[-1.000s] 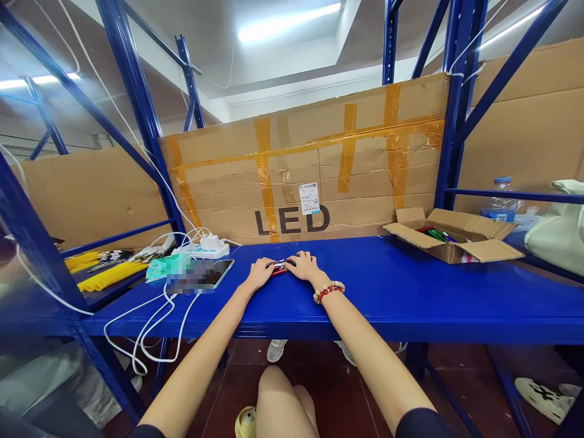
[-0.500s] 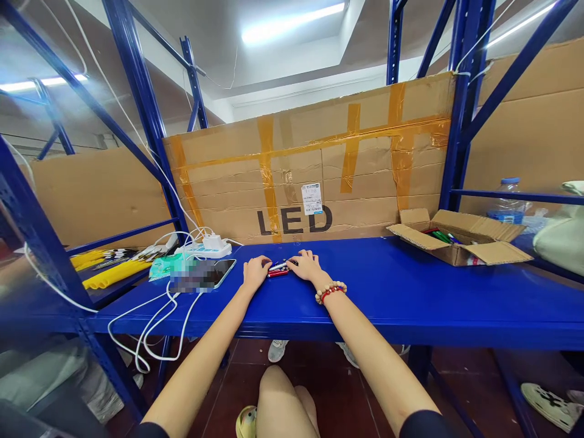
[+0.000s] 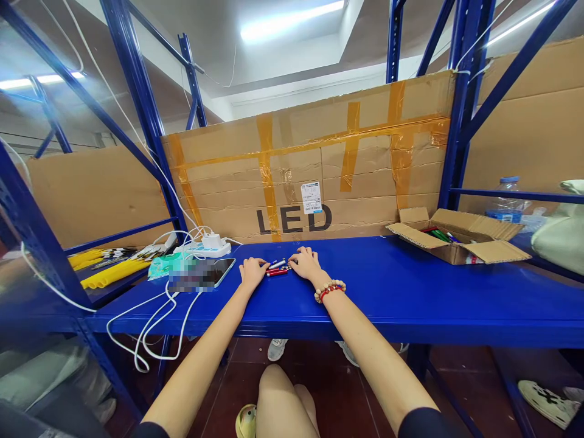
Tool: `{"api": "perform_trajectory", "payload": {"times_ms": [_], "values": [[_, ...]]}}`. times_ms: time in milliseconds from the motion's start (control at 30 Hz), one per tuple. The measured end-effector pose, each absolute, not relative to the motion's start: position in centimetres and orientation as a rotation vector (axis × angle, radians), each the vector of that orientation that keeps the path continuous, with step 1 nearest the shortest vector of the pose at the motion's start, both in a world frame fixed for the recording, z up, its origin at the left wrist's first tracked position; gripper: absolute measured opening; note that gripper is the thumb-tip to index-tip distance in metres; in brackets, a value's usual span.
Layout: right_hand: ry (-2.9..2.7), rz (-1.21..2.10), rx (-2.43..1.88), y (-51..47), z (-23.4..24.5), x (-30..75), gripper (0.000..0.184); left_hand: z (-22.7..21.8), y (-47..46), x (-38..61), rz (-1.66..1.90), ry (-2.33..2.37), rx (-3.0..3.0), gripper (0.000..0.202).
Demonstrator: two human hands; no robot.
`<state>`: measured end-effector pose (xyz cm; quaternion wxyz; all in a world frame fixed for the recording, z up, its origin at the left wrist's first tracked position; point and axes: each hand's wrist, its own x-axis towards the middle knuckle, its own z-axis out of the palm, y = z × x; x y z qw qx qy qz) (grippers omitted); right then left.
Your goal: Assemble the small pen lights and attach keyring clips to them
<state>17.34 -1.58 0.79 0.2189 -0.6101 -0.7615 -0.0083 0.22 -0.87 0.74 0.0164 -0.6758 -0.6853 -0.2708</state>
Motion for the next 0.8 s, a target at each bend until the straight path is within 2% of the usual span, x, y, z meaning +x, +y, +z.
{"api": "perform_trajectory", "payload": {"times_ms": [367,600,800], "values": [[-2.117,-0.061,-1.646,-1.6,0.8,17.5,0.029,0.9,-1.2,0.3,-0.842,-2.146,-2.127,0.024],[-2.183,-0.124,-1.565,-1.3,0.8,17.6,0.025,1.1,-1.0,0.4,-1.129,-2.093,-2.060,0.025],[-2.163,-0.119,-1.581,-1.2,0.7,17.7,0.024,0.7,-0.1,0.8,-1.342,-1.958,-2.239,0.024]]}}
